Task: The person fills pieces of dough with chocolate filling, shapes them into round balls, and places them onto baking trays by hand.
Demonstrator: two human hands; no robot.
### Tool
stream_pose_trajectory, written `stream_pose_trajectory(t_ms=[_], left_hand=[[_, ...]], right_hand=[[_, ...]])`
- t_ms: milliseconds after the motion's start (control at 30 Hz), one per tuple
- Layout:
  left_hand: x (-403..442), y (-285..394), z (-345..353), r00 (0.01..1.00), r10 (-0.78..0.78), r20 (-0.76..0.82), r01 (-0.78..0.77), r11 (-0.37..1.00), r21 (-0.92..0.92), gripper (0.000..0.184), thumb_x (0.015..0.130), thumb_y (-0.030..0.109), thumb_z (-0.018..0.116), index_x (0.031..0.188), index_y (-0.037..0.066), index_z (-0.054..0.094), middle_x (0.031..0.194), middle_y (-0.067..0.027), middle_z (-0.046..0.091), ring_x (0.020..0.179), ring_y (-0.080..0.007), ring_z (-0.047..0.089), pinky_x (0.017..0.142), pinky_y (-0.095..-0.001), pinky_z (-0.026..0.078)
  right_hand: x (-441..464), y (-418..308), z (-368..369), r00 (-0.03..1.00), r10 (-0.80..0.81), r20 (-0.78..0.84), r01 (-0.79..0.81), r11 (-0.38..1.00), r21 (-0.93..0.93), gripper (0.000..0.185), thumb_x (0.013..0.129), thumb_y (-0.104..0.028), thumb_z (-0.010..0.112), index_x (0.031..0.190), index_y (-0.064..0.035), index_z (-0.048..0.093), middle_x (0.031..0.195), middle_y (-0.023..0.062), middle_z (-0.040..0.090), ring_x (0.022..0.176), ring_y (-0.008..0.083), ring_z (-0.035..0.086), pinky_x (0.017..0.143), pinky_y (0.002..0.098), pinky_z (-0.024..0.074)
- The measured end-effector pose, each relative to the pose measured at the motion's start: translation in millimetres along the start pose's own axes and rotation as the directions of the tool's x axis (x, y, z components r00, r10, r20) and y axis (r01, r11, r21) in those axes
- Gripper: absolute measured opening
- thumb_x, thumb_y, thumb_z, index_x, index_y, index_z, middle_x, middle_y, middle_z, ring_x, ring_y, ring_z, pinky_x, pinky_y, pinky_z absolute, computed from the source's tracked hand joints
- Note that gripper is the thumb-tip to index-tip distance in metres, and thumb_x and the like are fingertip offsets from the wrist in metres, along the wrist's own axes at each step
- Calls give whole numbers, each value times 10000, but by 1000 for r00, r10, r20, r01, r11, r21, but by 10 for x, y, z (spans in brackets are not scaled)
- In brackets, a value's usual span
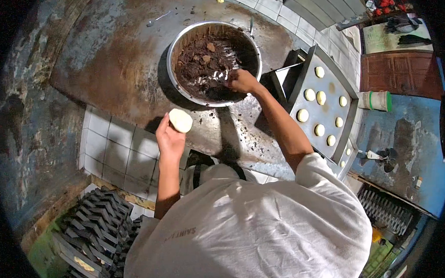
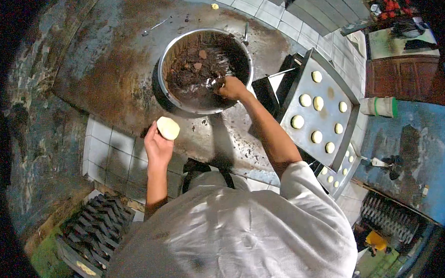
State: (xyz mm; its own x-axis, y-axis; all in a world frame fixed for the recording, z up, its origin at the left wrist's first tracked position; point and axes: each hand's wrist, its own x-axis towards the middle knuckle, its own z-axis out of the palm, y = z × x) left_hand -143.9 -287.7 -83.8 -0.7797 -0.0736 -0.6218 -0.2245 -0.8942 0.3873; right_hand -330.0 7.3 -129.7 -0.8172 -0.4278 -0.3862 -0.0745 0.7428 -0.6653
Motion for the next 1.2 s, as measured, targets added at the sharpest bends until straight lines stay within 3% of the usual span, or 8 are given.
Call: stream_pose_trajectory(t_ms=[67, 233, 400, 700, 767, 867, 1000, 1200], left_hand=[[-6, -129, 126, 999, 5, 54, -5, 1000, -3, 270, 990, 259, 624, 1177, 64, 617, 1171, -56, 681, 1127, -212, 637, 1025, -396, 491], [-291, -703, 727, 977, -118, 177, 117, 993, 16, 282, 1000, 235, 610, 1202, 39, 612, 1180, -87, 672, 1137, -243, 624, 1054, -420, 475], [-618, -1542, 1009, 886, -270, 378, 302, 953, -26, 298, 1047, 225, 519, 1250, 16, 581, 1219, -116, 637, 1171, -262, 598, 1060, -440, 458], [-1241, -2437, 1118, 837, -403, 369, 390, 914, 115, 574, 1030, 449, 512, 1363, -19, 496, 1358, -162, 571, 1281, -313, 530, 1134, -463, 376], [-1374, -2607, 1122, 833, -429, 349, 399, 903, 158, 628, 1014, 494, 522, 1367, -24, 492, 1362, -164, 570, 1284, -314, 529, 1137, -458, 373], [-1512, -2762, 1124, 811, -464, 356, 401, 885, 239, 679, 998, 537, 535, 1375, -25, 483, 1352, -161, 580, 1284, -305, 534, 1131, -448, 382], [-1637, -2937, 1082, 810, -451, 376, 346, 884, 315, 592, 1027, 480, 520, 1362, -8, 497, 1329, -139, 593, 1234, -275, 569, 1097, -428, 420], [-1811, -2671, 1211, 852, -362, 379, -117, 573, 811, 363, 958, 29, 580, 1317, -15, 559, 1158, -98, 665, 1059, -170, 645, 956, -314, 501]], right_hand=[[-451, -186, -180, 997, 4, 82, -45, 862, 504, 150, 921, -156, 723, 839, -69, 632, 679, -37, 557, 582, 61, 445, 524, 258, 343], [-1872, -683, -427, 985, -128, 120, -4, 669, 744, 175, 935, -150, 741, 822, -67, 636, 744, -46, 608, 698, 45, 521, 623, 236, 410], [-2678, -79, 413, 936, 106, -335, 195, 637, 746, 176, 870, -81, 789, 817, -51, 624, 811, -9, 632, 732, 60, 537, 682, 251, 452], [-4314, 1733, 1800, 786, 465, -407, -17, 675, 738, 154, 973, -164, 680, 920, -24, 644, 935, 60, 685, 903, 155, 636, 820, 309, 504], [-4325, 1711, 1609, 730, 447, -517, -456, 882, 119, 244, 991, -244, 644, 970, -2, 664, 934, 121, 702, 871, 284, 674, 819, 385, 525], [-4188, 1085, 1030, 612, 281, -739, 13, 931, 364, 380, 981, -311, 621, 1199, -4, 672, 1186, 231, 687, 1127, 386, 644, 965, 454, 492], [-4174, 389, 318, 971, 211, -115, 105, 56, 993, 581, 1027, -565, 509, 1413, -133, 556, 1434, 38, 538, 1325, 184, 468, 1066, 443, 408], [-4372, 320, 216, 917, 3, -400, 304, 645, 701, 610, 870, -129, 772, 1420, -87, 512, 1350, 76, 578, 1220, 246, 577, 993, 410, 481]])
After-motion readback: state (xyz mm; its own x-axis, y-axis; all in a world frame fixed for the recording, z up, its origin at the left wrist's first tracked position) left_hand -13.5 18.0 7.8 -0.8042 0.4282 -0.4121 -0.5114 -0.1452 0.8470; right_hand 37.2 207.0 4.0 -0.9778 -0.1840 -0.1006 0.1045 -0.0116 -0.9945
